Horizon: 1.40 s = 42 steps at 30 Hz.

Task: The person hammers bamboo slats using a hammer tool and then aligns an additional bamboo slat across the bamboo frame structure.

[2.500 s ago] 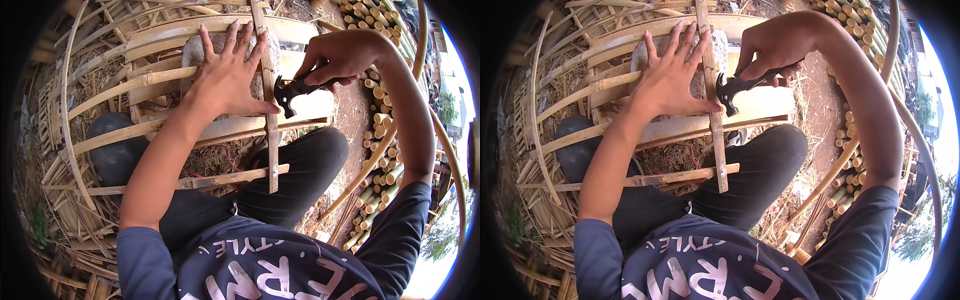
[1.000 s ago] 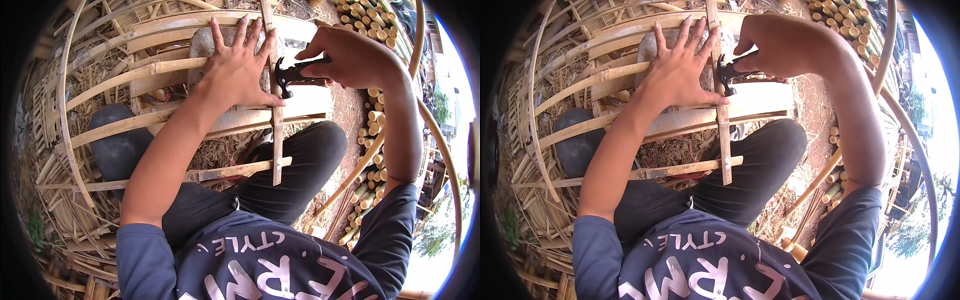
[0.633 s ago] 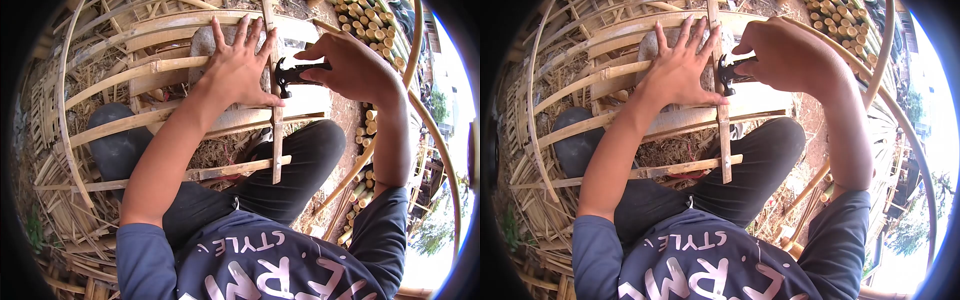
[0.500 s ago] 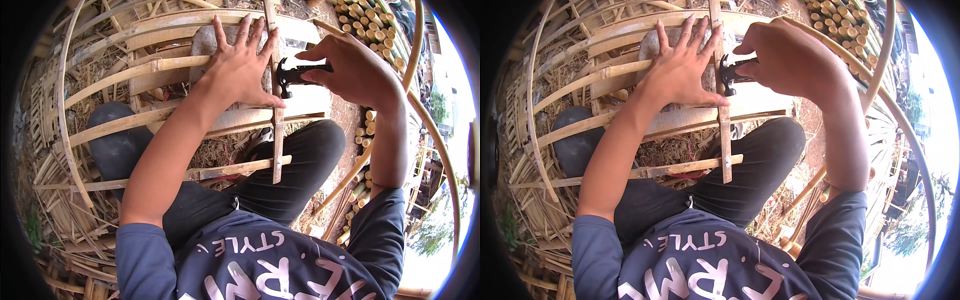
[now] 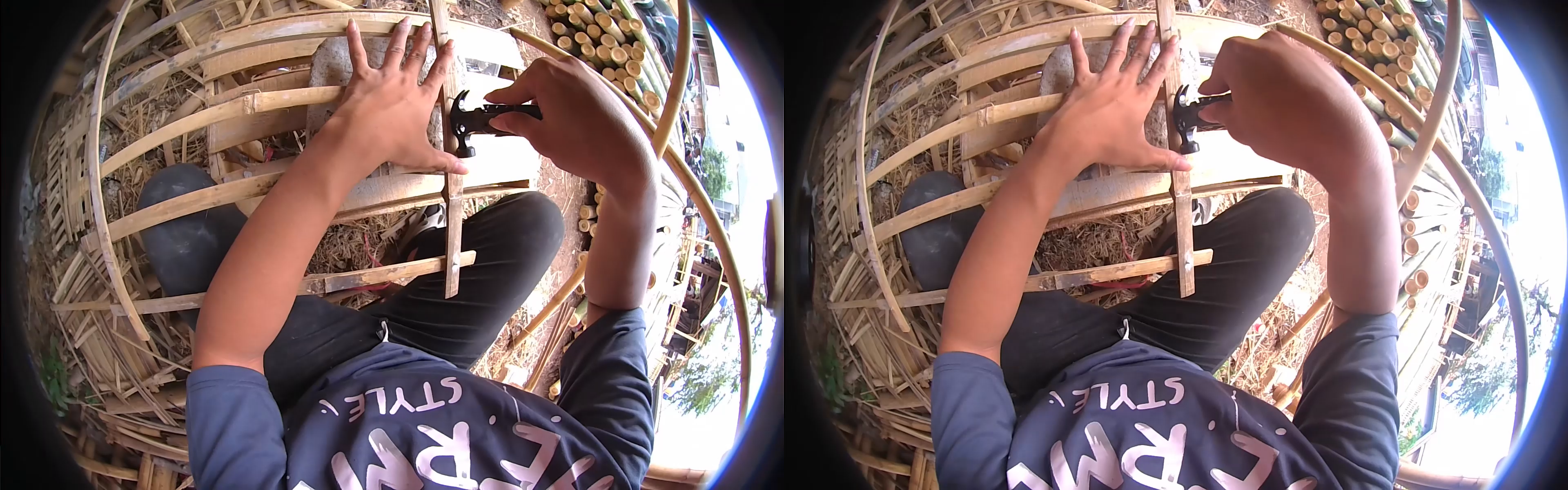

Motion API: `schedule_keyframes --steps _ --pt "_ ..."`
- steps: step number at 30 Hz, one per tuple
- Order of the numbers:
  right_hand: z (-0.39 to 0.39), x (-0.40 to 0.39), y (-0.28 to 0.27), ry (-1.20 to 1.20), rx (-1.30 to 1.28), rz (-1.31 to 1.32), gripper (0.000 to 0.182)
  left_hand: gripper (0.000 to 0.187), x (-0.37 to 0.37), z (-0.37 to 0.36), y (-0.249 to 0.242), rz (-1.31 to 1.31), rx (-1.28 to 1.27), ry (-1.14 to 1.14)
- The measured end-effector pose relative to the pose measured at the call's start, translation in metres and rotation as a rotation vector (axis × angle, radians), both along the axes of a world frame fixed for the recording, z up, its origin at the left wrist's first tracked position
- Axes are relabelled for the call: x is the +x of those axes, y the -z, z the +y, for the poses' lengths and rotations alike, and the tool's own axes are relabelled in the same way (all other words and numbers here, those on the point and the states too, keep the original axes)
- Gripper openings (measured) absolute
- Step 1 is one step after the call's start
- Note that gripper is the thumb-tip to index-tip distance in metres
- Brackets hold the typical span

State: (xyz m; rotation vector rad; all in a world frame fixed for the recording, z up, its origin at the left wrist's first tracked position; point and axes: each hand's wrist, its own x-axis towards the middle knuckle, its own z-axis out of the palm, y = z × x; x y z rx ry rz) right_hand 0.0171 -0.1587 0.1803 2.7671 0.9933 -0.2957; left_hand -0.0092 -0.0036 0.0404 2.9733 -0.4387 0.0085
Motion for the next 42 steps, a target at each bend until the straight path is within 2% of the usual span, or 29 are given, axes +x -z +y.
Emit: schedule_keyframes --steps 7,10,12,19,25,28,32,34,36,42 --pt "-0.007 -0.001 0.005 -0.043 0.073 -0.031 0.028 0.137 0.000 -0.001 0.001 -0.010 0.001 -0.002" --pt "-0.001 -0.004 0.002 0.015 0.063 -0.053 0.032 0.138 0.001 0.000 0.004 -0.031 -0.018 0.001" --pt "-0.003 -0.002 0.004 0.016 0.142 -0.065 0.031 0.138 0.000 0.000 0.003 -0.019 0.009 -0.004" --pt "-0.019 -0.002 -0.006 0.246 0.385 0.237 0.021 0.137 0.002 0.000 0.000 0.011 0.014 -0.001" --pt "-0.018 -0.031 0.021 0.314 0.828 -0.045 0.027 0.138 0.001 0.000 0.001 0.011 0.007 -0.003" --pt "-0.010 -0.044 0.050 0.445 1.120 -0.209 0.032 0.138 0.000 0.000 0.001 0.006 0.012 -0.012" --pt "-0.012 -0.029 0.089 0.299 1.373 -0.466 0.019 0.139 -0.003 -0.001 -0.006 0.004 0.051 -0.007" --pt "-0.004 -0.013 0.099 0.171 1.647 -0.401 0.015 0.141 -0.004 -0.003 -0.005 -0.004 0.043 -0.004" --pt "0.014 0.000 0.101 0.133 1.971 -0.182 0.016 0.143 -0.001 0.000 0.001 -0.013 -0.003 -0.011" --pt "0.026 0.009 0.094 0.259 1.990 -0.060 0.022 0.142 0.001 0.001 0.005 -0.052 -0.058 -0.009"
